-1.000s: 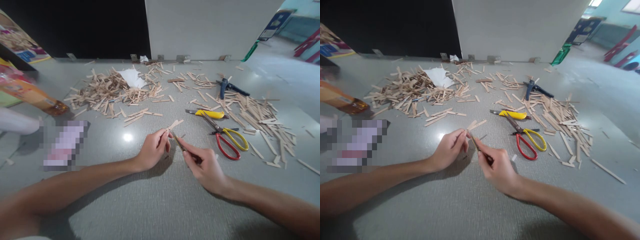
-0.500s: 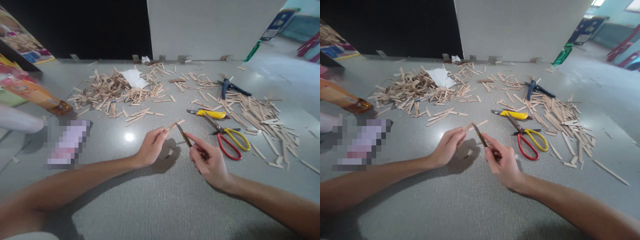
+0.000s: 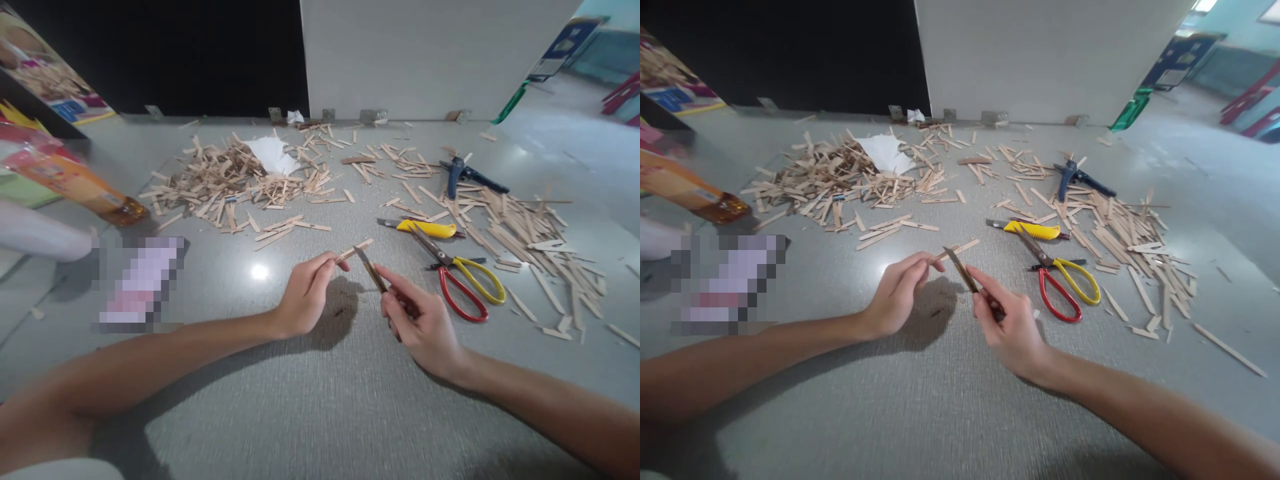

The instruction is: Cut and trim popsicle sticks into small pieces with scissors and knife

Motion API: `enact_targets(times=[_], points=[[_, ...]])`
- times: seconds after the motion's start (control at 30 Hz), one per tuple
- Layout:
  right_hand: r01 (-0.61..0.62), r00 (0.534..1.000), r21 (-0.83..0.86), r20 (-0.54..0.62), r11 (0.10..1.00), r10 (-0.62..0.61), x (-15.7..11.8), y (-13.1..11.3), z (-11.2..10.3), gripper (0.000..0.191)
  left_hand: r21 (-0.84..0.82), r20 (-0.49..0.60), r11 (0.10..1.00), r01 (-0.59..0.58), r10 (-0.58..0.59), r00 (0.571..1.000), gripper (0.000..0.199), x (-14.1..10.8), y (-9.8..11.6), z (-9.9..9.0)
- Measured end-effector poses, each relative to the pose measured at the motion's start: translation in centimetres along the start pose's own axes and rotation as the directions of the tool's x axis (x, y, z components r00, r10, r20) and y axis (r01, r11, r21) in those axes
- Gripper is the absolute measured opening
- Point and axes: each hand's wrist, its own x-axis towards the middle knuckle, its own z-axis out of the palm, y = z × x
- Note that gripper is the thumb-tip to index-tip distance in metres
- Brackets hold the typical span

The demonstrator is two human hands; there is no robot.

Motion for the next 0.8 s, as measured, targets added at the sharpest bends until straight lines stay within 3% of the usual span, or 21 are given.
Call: enact_targets(times=[0.13,0.33,0.53,0.8], points=[[-0.037,0.999,0.005,-0.022,0.999,0.037,-0.08,0.37,0.06,0.046,0.002,-0.033,0.997,-0.073,0.073,0.997,0.023,-0.2,0.13,0.04],[-0.072,0.997,0.032,-0.015,0.997,0.073,-0.05,0.43,-0.1,0.045,-0.023,0.006,0.991,-0.131,0.132,0.991,0.033,-0.7,0.43,0.11],[-0.094,0.996,0.068,0.0,0.993,0.094,0.06,0.36,-0.02,0.044,-0.046,0.07,0.994,-0.097,0.1,0.993,0.02,-0.79,0.3,0.22],[-0.109,0.994,0.096,0.019,0.989,0.107,0.12,0.27,-0.25,0.044,-0.069,0.084,0.997,-0.039,0.045,0.995,0.023,-0.58,-0.46,0.37]])
